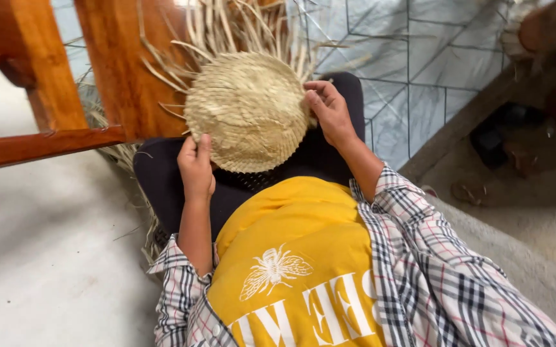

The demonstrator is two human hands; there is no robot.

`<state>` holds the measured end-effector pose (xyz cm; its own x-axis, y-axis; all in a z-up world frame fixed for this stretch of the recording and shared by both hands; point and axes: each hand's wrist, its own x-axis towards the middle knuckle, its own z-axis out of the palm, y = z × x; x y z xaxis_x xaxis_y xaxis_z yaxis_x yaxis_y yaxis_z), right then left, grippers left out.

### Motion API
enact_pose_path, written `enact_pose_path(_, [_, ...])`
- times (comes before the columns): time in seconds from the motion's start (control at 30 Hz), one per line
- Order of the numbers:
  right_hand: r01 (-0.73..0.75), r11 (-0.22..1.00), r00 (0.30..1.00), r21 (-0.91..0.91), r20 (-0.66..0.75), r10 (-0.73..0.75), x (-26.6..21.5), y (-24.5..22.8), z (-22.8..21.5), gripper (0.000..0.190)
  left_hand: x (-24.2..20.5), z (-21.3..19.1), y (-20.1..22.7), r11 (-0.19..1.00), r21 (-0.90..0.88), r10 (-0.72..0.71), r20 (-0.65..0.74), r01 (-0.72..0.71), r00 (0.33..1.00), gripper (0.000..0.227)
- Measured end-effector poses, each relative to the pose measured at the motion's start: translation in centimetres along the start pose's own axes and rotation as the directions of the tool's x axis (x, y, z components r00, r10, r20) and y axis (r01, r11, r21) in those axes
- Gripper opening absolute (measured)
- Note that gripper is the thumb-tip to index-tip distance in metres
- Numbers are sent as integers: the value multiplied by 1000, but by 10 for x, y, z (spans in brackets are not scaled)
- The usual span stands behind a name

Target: Trimming excess straw strands from the edges of a circular woven object using scissors

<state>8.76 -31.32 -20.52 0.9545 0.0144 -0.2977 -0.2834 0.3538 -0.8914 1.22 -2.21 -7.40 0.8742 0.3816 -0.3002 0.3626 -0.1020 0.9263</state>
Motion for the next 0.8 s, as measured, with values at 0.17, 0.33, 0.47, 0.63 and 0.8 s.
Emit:
enact_pose_path(0.17, [-227,974,972,-25,50,228,-54,-27,12,20,-23,8,-91,913,-274,-347,-133,302,928,65])
enact_pose_path(0.33, [-265,964,963,15,62,263,-57,-23,19,14,-42,30,10,850,-435,-309,44,296,950,98])
enact_pose_path(0.47, [-206,978,975,4,83,205,-52,-19,31,24,-22,8,-78,899,-405,-269,-215,165,939,60])
enact_pose_path(0.63, [-61,997,989,44,-132,66,-26,-34,13,23,-3,-17,-125,995,-79,35,-358,-67,933,36])
enact_pose_path(0.8, [111,992,892,-64,-434,-127,-1,-83,-39,24,21,-39,-163,965,32,257,-323,-261,911,35])
